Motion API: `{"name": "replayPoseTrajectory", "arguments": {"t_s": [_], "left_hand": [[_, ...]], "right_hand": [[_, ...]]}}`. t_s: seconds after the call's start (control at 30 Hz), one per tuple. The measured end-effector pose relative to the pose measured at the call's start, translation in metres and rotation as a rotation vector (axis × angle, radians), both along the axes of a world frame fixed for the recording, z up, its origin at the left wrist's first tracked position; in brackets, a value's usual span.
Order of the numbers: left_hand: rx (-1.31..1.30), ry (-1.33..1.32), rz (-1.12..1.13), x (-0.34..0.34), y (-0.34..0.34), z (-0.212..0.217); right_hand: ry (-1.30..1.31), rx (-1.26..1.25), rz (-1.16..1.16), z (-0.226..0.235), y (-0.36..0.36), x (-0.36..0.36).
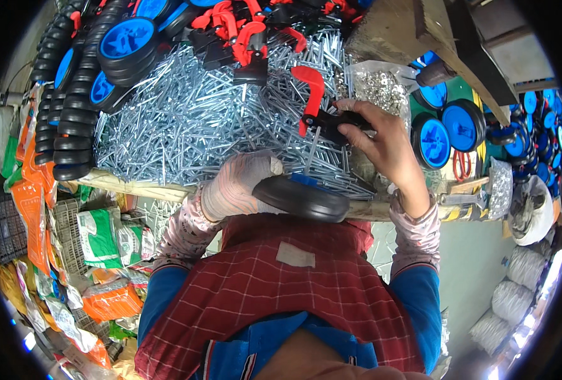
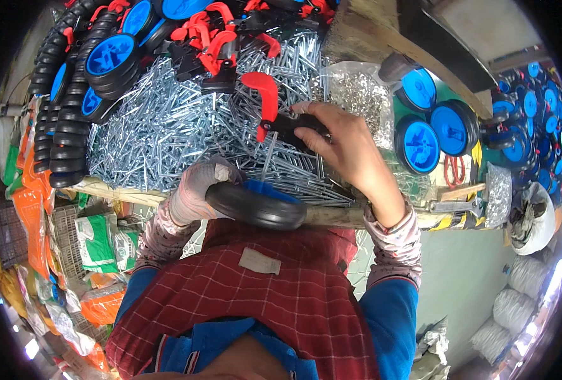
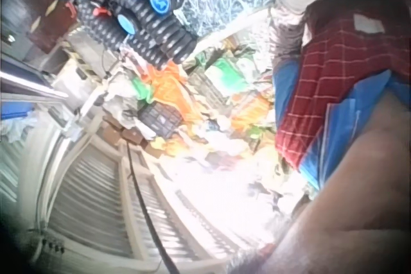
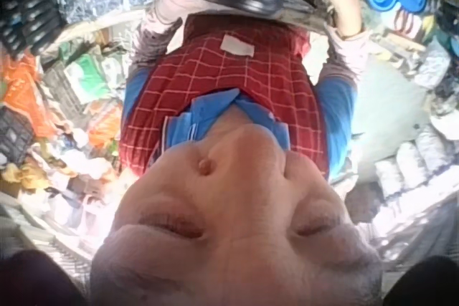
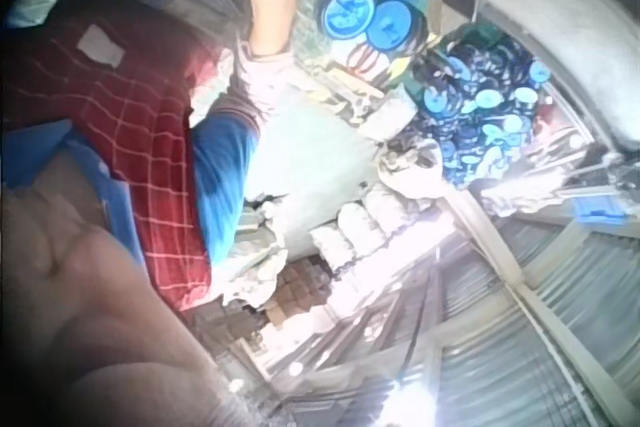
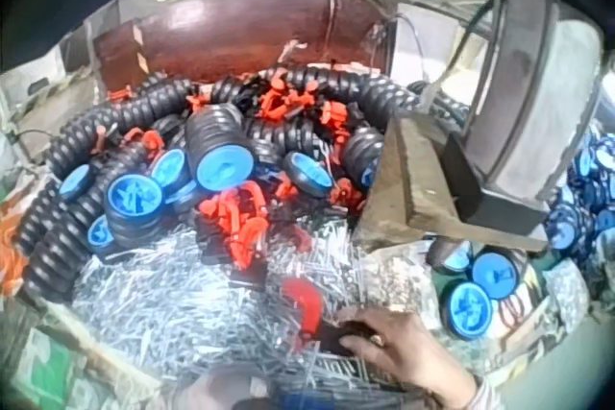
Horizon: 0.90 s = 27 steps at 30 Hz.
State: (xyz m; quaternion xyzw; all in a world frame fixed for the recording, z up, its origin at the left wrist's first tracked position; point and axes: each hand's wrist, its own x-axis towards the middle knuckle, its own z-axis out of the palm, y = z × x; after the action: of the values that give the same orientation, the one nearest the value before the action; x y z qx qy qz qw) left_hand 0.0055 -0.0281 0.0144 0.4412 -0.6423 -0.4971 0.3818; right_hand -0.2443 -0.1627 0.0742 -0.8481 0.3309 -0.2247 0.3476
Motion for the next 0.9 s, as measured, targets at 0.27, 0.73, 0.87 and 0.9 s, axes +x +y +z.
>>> {"name": "replayPoseTrajectory", "arguments": {"t_s": [0.27,0.73,0.87,0.9], "left_hand": [[-0.373,-0.141,-0.111,-0.003,-0.012,-0.012],[-0.961,-0.116,-0.212,-0.052,-0.021,-0.032],[-0.503,0.16,-0.419,-0.044,-0.017,-0.032],[-0.37,0.221,-0.438,-0.046,-0.015,-0.029]], "right_hand": [[-0.131,-0.146,0.191,-0.004,0.002,-0.003],[-0.169,-0.1,0.332,-0.012,0.035,-0.035],[-0.333,0.191,0.316,-0.026,0.007,-0.051],[-0.344,0.171,0.39,-0.028,0.009,-0.047]]}}
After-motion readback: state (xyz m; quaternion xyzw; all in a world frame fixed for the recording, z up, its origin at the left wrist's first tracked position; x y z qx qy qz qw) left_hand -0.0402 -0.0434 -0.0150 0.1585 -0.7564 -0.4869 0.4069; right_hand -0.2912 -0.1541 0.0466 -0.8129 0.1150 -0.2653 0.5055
